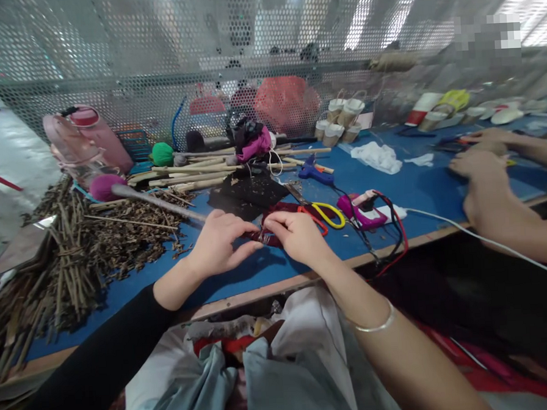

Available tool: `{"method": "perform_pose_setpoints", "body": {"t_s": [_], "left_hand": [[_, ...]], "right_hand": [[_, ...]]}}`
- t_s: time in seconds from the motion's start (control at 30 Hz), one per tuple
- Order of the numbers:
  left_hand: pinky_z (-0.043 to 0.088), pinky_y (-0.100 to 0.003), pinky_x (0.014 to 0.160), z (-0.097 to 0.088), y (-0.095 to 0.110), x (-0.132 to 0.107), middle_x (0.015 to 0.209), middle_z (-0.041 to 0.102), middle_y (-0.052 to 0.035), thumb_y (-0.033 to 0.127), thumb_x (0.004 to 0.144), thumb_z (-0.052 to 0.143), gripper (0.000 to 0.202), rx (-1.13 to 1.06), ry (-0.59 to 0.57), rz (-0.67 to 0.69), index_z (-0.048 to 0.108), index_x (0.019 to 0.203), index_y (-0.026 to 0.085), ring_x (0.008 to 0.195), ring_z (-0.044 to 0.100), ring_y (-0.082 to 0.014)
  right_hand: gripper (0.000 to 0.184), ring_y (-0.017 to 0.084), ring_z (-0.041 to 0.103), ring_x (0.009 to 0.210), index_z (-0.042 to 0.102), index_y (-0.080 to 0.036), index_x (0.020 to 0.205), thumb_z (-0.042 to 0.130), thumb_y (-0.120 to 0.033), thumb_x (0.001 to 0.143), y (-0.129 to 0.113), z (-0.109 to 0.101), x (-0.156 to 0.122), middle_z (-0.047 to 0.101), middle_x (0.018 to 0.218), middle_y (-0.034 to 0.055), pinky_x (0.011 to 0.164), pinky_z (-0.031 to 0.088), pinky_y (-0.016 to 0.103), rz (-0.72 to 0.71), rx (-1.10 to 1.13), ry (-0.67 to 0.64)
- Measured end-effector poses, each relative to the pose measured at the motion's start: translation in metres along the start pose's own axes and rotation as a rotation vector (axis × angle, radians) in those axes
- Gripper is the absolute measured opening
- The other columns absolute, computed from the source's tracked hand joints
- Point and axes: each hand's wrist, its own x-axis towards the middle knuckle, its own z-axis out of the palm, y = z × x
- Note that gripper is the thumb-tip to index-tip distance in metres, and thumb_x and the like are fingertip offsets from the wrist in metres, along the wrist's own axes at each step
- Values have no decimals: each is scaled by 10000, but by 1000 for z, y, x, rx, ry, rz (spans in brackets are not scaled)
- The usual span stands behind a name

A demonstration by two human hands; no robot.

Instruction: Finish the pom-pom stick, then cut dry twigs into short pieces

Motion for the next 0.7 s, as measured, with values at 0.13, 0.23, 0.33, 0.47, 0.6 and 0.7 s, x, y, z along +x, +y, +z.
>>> {"method": "perform_pose_setpoints", "body": {"t_s": [0.13, 0.23, 0.33, 0.47, 0.6, 0.7], "left_hand": [[287, -333, 675, 4, -4, 1, 754, 649, -33, 500, 870, 433, 380, 27, -15, 12, 644, 941, 192, 725, 573, -162], [280, -329, 665, 7, -7, 1, 745, 647, -29, 499, 883, 413, 385, 38, -24, 42, 642, 946, 195, 718, 569, -158], [282, -328, 679, 8, -8, 0, 766, 653, -32, 495, 892, 400, 388, 43, -5, 54, 633, 962, 194, 724, 567, -157], [284, -331, 679, 7, -7, -3, 782, 658, -33, 493, 893, 404, 376, 41, -1, 68, 624, 962, 196, 730, 571, -158], [292, -333, 671, 7, -6, -5, 749, 647, -21, 499, 886, 415, 359, 55, 11, 66, 588, 1002, 207, 709, 578, -168], [321, -336, 689, 9, -7, -5, 765, 658, -30, 524, 850, 471, 420, 15, 63, 26, 511, 1074, 170, 707, 592, -177]], "right_hand": [[231, 165, 598, 632, 664, -176, 788, 473, -290, 851, -3, 3, -13, 681, 696, 21, 609, 429, 253, 116, -14, 199], [256, 153, 582, 609, 650, -201, 777, 434, -288, 883, -36, -16, -38, 664, 675, 21, 577, 418, 243, 61, -55, 178], [240, 153, 581, 621, 664, -250, 717, 483, -288, 870, -65, -38, -65, 651, 635, 3, 578, 415, 249, -224, -79, -349], [244, 178, 623, 833, 697, -264, 907, 498, -399, 866, -37, -62, -48, 697, 907, 40, 725, 462, 274, -275, 67, -502], [276, 192, 613, 750, 663, -168, 963, 530, -371, 830, 50, -67, 34, 688, 880, 75, 668, 437, 297, 196, -277, -44], [421, 289, 555, 1017, 570, -103, 1154, 608, -193, 745, 108, -60, 92, 582, 1182, 192, 777, 411, 355, 481, -511, -1]]}}
